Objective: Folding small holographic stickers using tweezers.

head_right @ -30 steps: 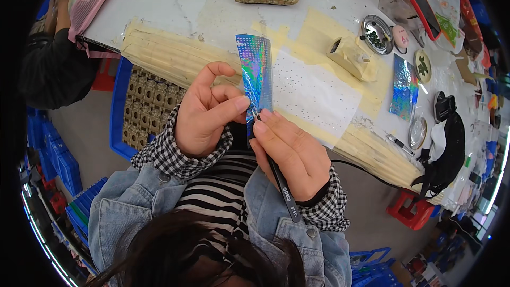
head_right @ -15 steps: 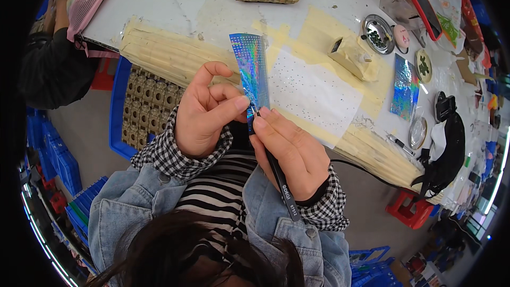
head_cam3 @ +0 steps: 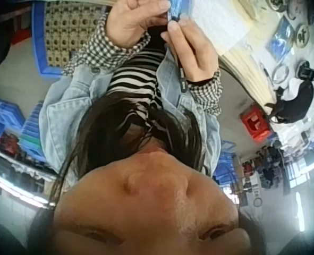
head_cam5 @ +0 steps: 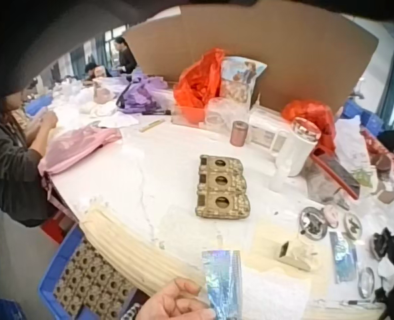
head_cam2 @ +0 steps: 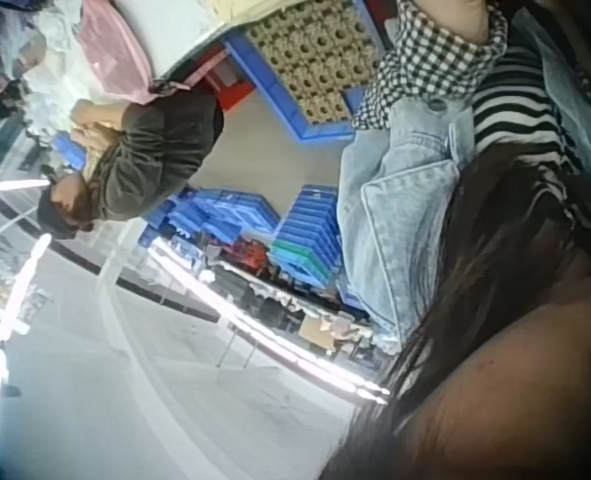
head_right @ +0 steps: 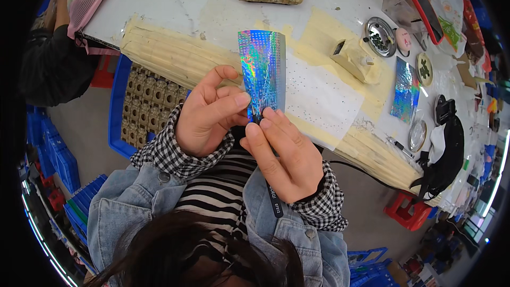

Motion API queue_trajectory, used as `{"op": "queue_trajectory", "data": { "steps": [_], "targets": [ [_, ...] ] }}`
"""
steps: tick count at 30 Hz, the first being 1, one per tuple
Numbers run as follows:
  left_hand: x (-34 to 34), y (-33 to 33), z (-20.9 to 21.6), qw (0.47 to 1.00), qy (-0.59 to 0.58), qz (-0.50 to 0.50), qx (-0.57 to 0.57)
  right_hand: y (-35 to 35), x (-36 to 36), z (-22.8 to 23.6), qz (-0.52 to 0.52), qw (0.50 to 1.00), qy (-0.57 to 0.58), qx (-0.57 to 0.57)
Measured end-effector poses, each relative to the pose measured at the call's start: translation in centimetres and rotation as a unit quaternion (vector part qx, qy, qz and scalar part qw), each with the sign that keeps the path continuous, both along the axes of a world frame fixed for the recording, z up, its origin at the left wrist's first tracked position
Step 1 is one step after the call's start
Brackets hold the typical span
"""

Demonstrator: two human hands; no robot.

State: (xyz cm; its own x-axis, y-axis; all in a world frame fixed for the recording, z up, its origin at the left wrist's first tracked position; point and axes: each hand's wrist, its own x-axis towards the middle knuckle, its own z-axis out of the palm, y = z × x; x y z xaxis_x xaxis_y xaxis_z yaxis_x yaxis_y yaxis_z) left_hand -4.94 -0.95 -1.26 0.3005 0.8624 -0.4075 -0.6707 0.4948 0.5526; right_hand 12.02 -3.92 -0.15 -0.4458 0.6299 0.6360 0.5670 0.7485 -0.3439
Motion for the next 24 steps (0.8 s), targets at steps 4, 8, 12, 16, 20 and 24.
{"op": "queue_trajectory", "data": {
  "steps": [4, 8, 12, 16, 20, 24],
  "targets": [
    [-0.02, -0.04, -0.08, 1.0, -0.001, 0.001, -0.005, -0.05, -0.13, 0.25, -0.004, 1.0, -0.022, -0.006],
    [-0.17, -0.17, -0.09, 1.0, -0.008, -0.002, -0.004, 0.0, -0.01, 0.2, 0.007, 0.999, -0.031, 0.003],
    [-0.25, -0.02, -0.09, 1.0, -0.014, -0.002, -0.006, 0.15, -0.05, 0.33, 0.008, 0.999, -0.035, 0.002],
    [-0.25, -0.11, -0.15, 1.0, -0.012, -0.002, -0.001, 0.08, -0.09, 0.13, 0.006, 1.0, -0.029, 0.006],
    [-0.25, -0.1, -0.19, 1.0, -0.011, -0.004, 0.003, 0.03, -0.1, 0.07, 0.004, 1.0, -0.022, 0.003],
    [-0.33, -0.07, -0.15, 1.0, -0.012, -0.005, 0.006, 0.09, -0.17, 0.26, 0.004, 1.0, -0.021, -0.006]
  ]
}}
